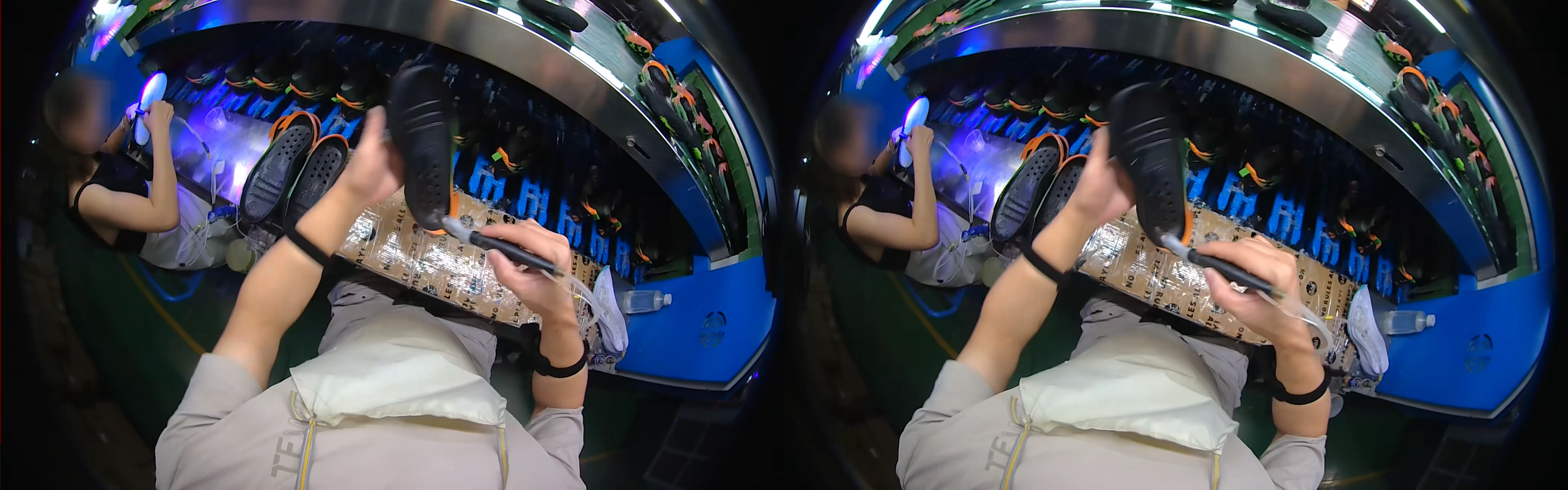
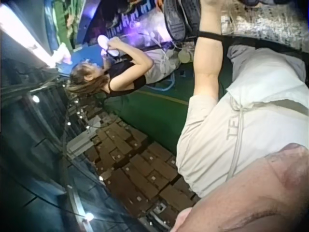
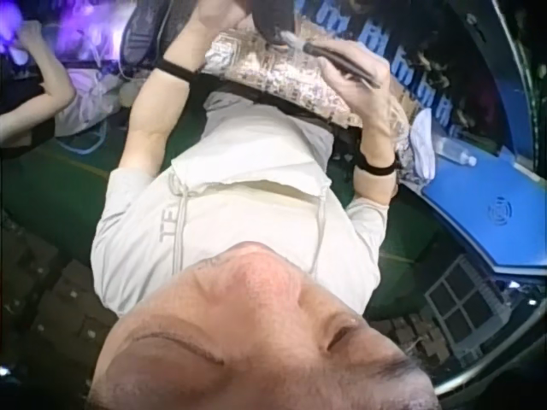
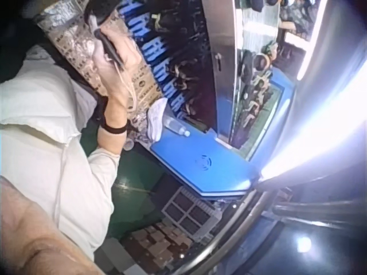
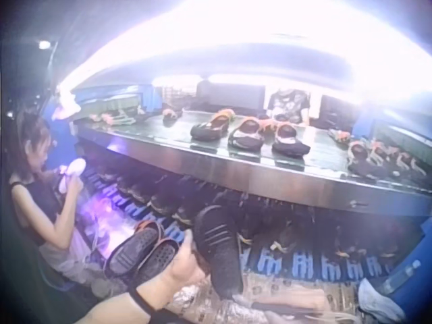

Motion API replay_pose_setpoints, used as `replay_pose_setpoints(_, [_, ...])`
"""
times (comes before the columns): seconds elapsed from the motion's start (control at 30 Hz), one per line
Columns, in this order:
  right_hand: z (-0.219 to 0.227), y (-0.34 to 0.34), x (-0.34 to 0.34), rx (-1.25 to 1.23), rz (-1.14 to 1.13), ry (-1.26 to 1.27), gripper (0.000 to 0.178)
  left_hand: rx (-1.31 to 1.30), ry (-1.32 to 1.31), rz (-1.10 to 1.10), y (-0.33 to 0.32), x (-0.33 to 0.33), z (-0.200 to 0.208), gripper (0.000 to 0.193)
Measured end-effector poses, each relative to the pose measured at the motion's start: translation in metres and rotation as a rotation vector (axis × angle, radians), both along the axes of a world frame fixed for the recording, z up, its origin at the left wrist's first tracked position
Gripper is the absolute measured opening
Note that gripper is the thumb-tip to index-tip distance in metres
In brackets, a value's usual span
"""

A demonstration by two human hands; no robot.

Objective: The person applies a liquid substance to the soles and edges of shoes using a handheld applicator, then places them on a conveyor belt.

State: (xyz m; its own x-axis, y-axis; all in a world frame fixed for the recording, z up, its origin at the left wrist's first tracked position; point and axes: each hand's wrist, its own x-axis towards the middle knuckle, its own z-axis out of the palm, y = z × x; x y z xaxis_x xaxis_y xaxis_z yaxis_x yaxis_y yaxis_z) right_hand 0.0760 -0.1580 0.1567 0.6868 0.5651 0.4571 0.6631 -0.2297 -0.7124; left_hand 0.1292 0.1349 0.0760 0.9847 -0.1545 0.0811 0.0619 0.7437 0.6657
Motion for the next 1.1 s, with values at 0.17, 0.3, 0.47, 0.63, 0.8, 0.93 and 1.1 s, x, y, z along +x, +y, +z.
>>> replay_pose_setpoints(0.17, [-0.048, -0.025, 0.001, 0.361, -0.311, 0.448, 0.021, -0.344, 0.269, -0.212, 0.031, -0.090, -0.061, 0.103])
replay_pose_setpoints(0.3, [-0.081, -0.023, 0.002, 0.432, -0.348, 0.607, 0.019, -0.350, 0.372, -0.339, 0.013, -0.136, -0.098, 0.103])
replay_pose_setpoints(0.47, [-0.096, 0.009, 0.004, 0.351, -0.305, 0.717, 0.018, -0.644, 0.499, -0.278, -0.033, -0.132, -0.123, 0.091])
replay_pose_setpoints(0.63, [-0.089, 0.045, 0.023, 0.215, -0.366, 0.553, 0.020, -0.544, 0.467, -0.187, -0.058, -0.116, -0.118, 0.079])
replay_pose_setpoints(0.8, [-0.085, 0.070, 0.032, 0.361, -0.412, 0.399, 0.022, -0.395, 0.333, -0.242, -0.068, -0.116, -0.106, 0.080])
replay_pose_setpoints(0.93, [-0.084, 0.076, 0.011, 0.232, -0.361, 0.005, 0.023, -0.333, 0.335, -0.097, -0.070, -0.114, -0.106, 0.072])
replay_pose_setpoints(1.1, [-0.059, 0.044, -0.017, -0.238, 0.024, 0.085, 0.018, -0.353, 0.286, -0.089, -0.067, -0.105, -0.112, 0.073])
